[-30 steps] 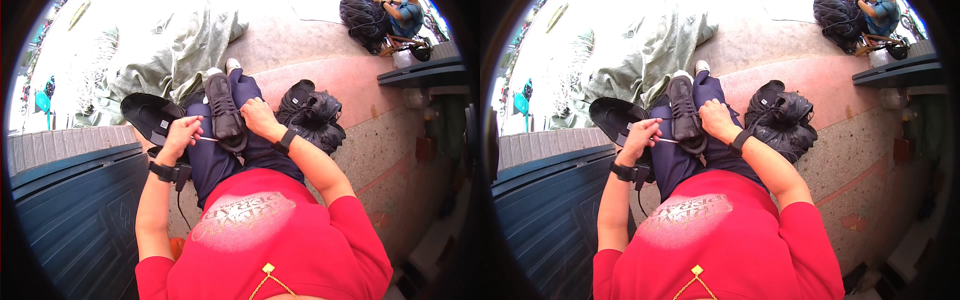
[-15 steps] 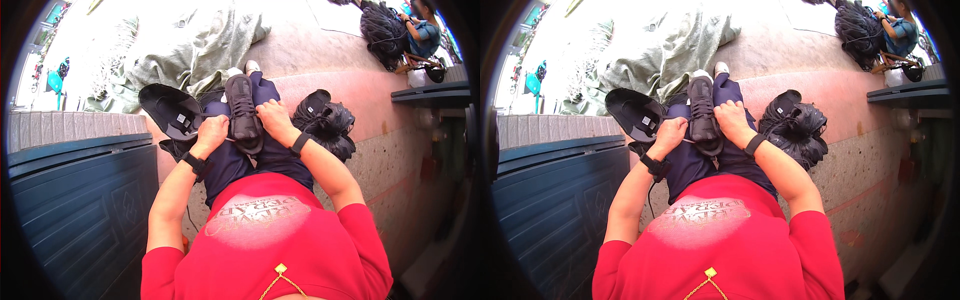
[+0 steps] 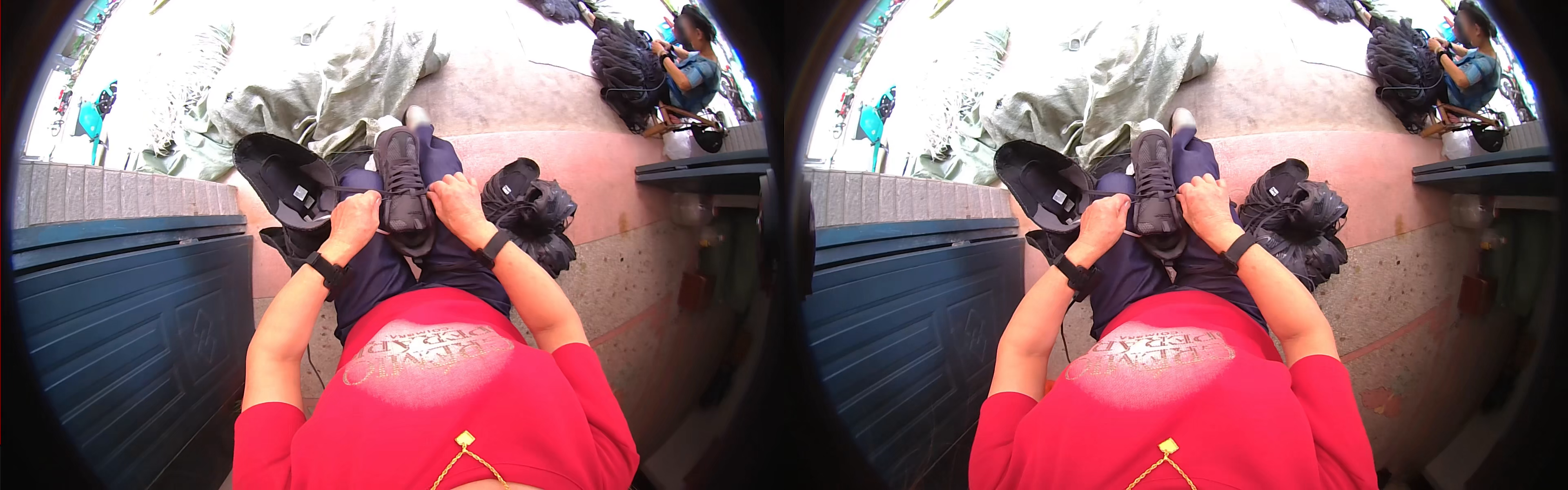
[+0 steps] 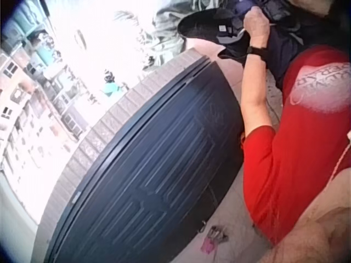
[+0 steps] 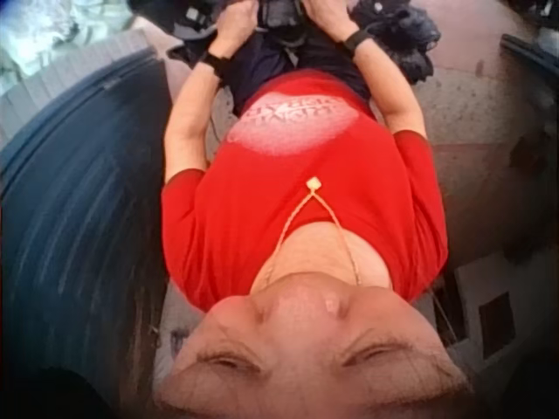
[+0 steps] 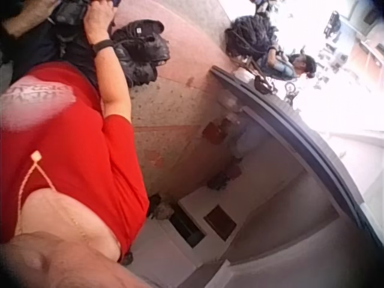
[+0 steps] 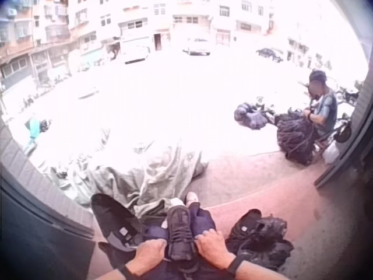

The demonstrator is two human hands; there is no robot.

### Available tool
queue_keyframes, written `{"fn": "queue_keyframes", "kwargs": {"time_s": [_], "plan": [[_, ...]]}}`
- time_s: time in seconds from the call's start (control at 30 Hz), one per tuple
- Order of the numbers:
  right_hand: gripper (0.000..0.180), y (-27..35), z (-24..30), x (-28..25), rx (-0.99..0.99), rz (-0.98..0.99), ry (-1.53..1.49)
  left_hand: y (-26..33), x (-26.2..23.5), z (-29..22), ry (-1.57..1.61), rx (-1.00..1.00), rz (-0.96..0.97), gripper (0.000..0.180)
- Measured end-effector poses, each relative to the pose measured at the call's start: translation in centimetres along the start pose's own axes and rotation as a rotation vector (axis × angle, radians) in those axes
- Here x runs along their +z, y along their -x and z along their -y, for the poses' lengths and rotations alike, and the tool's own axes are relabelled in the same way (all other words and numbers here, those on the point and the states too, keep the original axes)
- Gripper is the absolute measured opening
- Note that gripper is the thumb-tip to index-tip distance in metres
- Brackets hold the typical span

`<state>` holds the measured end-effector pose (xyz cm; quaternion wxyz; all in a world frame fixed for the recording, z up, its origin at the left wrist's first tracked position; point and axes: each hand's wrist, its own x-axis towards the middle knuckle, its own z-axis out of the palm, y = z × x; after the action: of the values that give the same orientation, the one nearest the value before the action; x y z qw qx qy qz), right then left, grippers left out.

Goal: Thread laces through the eyelets of a pair of black shoes.

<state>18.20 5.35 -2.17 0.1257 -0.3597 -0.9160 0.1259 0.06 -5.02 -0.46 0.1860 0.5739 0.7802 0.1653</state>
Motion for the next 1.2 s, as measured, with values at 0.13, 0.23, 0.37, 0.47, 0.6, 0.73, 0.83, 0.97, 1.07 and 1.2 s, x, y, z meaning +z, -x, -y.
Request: {"fn": "queue_keyframes", "kwargs": {"time_s": [0.13,0.23,0.37,0.47,0.6,0.73,0.83,0.97,1.07,1.2], "plan": [[0.012,0.1,0.1,0.0,0.014,0.006,0.007,-0.5,0.3,0.1,-0.028,0.089,-0.018,0.015],[0.012,0.2,0.1,-0.1,0.012,-0.006,0.011,-0.8,0.2,-0.5,-0.092,0.115,-0.002,0.01],[0.016,0.7,0.7,-0.6,0.046,0.006,0.042,-0.2,-0.1,-1.3,-0.321,0.118,-0.176,0.018],[0.024,1.1,1.5,-0.7,0.1,0.014,0.006,0.7,0.0,-2.4,-0.195,-0.041,-0.099,0.029],[0.029,1.5,1.8,-1.1,0.109,0.055,-0.025,0.7,-0.1,-1.9,0.022,-0.11,-0.023,0.033],[0.023,1.5,0.9,-0.6,0.11,0.122,0.033,0.1,0.4,-0.9,0.014,-0.001,0.011,0.027],[0.018,1.6,0.6,-0.1,0.137,0.072,-0.09,-0.1,0.5,-0.5,0.138,-0.021,-0.018,0.026],[0.018,2.1,0.1,0.6,0.178,0.011,-0.173,-1.0,-0.2,-1.8,-0.074,0.106,-0.051,0.018],[0.022,2.3,0.3,0.7,0.185,-0.025,-0.265,-4.8,-0.2,-2.8,0.19,0.14,-0.082,0.019],[0.02,2.5,0.3,0.8,0.209,-0.047,-0.333,-8.8,0.0,-7.7,0.444,-0.094,0.438,0.037]]}}
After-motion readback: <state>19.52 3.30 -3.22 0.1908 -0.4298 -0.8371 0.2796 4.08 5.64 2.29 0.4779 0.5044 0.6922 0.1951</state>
